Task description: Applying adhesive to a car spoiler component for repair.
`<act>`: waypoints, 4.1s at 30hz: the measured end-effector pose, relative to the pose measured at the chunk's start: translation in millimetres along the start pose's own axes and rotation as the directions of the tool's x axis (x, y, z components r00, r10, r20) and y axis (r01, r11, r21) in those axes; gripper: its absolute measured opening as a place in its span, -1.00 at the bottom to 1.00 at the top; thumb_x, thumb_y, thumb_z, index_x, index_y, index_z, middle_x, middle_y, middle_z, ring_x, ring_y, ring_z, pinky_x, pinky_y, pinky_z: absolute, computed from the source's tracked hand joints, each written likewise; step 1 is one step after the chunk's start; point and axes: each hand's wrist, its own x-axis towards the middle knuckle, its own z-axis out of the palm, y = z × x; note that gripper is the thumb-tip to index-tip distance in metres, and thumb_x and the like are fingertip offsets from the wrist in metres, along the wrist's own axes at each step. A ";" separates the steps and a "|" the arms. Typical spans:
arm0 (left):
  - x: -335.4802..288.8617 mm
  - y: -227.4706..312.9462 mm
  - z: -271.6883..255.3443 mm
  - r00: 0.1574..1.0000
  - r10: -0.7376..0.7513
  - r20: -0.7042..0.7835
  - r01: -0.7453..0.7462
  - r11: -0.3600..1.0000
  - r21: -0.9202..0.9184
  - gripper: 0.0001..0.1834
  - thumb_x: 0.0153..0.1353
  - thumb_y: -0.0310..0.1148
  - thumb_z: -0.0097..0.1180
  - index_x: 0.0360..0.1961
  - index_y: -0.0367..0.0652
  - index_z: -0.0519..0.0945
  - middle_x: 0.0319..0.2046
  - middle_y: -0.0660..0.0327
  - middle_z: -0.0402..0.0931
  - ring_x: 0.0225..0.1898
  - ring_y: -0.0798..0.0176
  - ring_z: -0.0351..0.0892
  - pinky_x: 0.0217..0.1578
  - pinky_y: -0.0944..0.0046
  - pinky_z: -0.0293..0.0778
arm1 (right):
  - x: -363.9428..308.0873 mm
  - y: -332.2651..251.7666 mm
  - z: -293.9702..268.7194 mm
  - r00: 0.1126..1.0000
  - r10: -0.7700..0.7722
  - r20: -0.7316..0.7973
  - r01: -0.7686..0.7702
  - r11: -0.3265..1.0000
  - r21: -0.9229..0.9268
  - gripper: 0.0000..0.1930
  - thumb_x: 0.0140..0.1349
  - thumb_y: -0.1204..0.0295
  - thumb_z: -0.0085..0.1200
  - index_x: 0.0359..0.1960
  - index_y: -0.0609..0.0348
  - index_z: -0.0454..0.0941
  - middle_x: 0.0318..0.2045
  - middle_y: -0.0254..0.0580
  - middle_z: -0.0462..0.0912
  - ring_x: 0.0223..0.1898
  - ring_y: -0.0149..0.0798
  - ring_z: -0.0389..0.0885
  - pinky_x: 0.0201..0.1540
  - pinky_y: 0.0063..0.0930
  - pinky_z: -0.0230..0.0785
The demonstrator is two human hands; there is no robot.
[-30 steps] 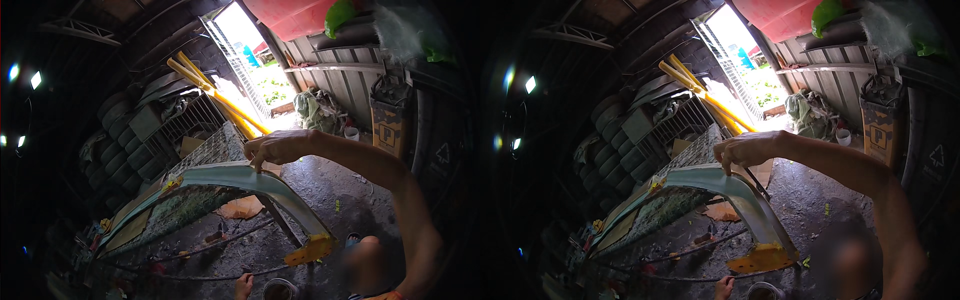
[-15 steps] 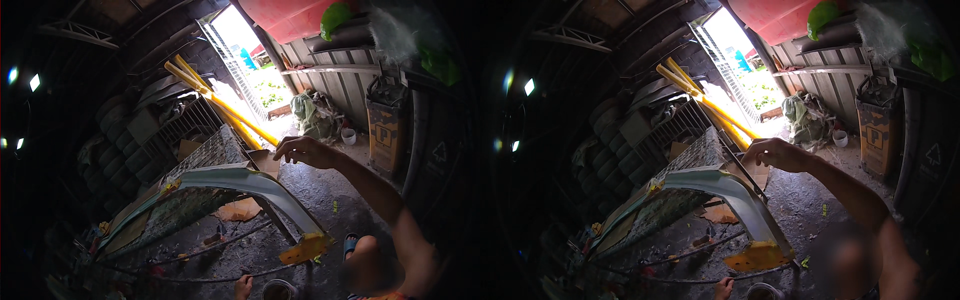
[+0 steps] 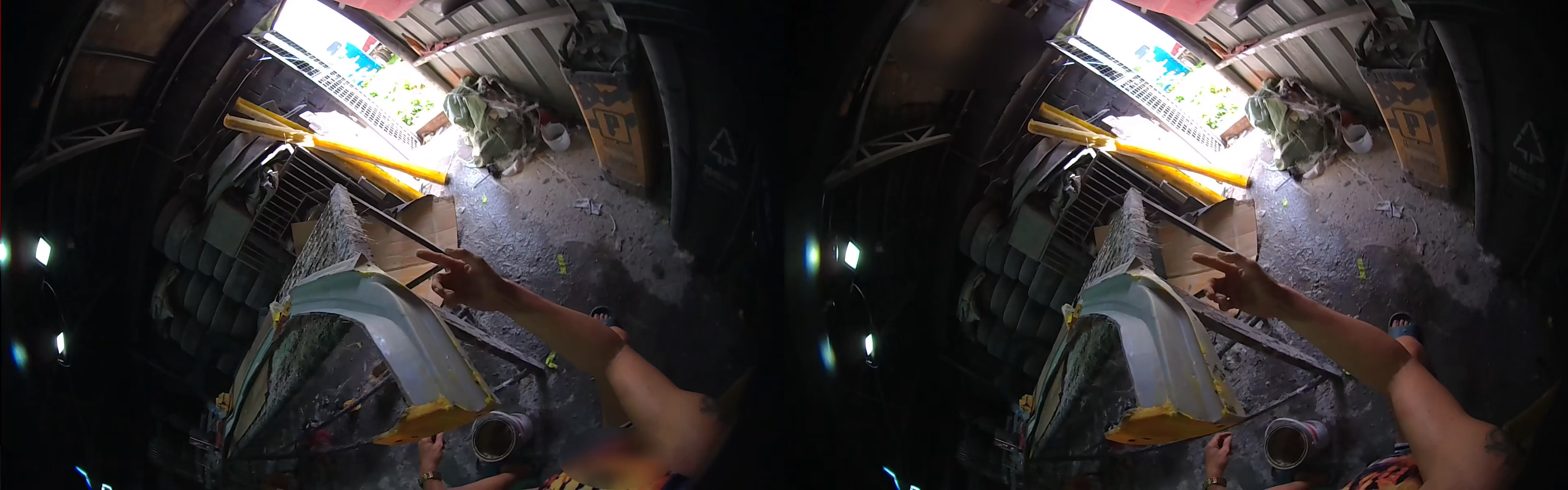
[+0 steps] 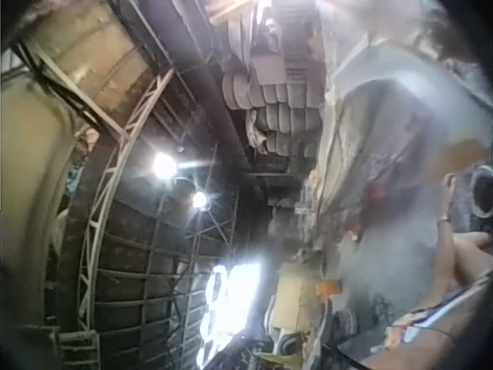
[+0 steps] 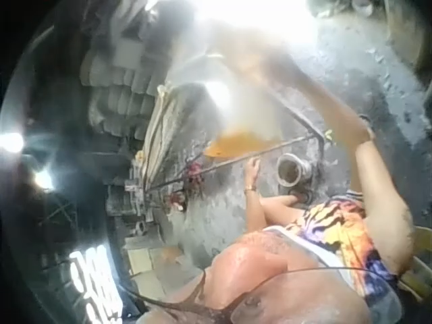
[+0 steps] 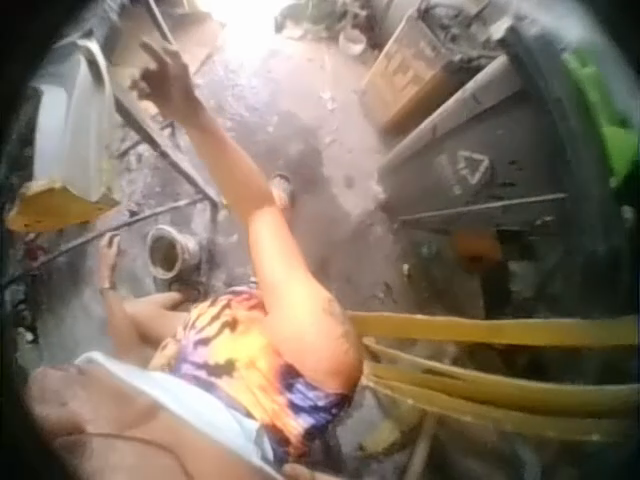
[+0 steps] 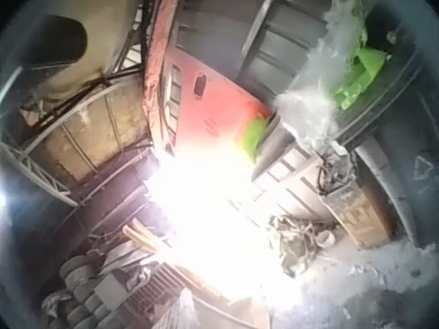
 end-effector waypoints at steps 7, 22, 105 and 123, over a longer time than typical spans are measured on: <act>-10.0 -96.5 -24.0 0.991 0.017 -0.136 -0.006 0.997 0.080 -0.83 0.33 -0.39 0.12 -0.16 -0.26 0.61 -0.51 0.29 0.55 -0.51 0.42 0.53 -0.49 0.36 0.49 | -13.0 65.4 -12.7 0.983 0.116 -0.143 -0.091 0.982 0.168 -0.24 0.29 -0.26 -0.14 0.45 -0.30 0.06 -0.53 -0.12 0.60 -0.71 -0.45 0.39 -0.63 -0.63 0.28; 17.5 -109.1 -20.0 0.932 0.256 -0.255 -0.225 0.964 0.142 -0.85 0.33 -0.39 0.10 -0.23 -0.22 0.63 -0.53 0.29 0.56 -0.56 0.44 0.52 -0.53 0.41 0.47 | -23.3 -2.5 35.5 0.965 0.062 -0.256 -0.236 -0.224 -0.946 -0.42 0.35 -0.19 -0.23 -0.02 -0.05 0.65 -0.26 -0.04 0.71 -0.16 -0.03 0.68 -0.03 -0.16 0.48; 76.1 473.6 -136.2 0.794 0.598 -0.112 -0.592 0.801 0.088 -0.20 0.38 -0.33 0.05 0.49 0.10 -0.14 -0.31 0.15 0.66 -0.28 0.37 0.67 -0.22 0.35 0.63 | 59.6 -27.9 50.8 0.928 -0.236 0.289 0.344 0.239 -0.908 -0.38 0.49 -0.04 -0.41 -0.15 0.18 0.66 -0.33 -0.13 0.45 -0.13 -0.20 0.44 0.03 -0.25 0.22; 73.4 477.7 -131.0 0.780 0.615 -0.119 -0.607 0.789 0.099 -0.15 0.37 -0.38 0.05 0.50 0.16 -0.22 -0.32 0.14 0.64 -0.27 0.36 0.65 -0.24 0.30 0.65 | 51.8 -23.6 50.0 0.930 -0.251 0.269 0.335 0.274 -0.901 -0.40 0.50 -0.03 -0.44 -0.02 0.10 0.63 -0.30 -0.19 0.44 -0.16 -0.25 0.40 0.02 -0.28 0.11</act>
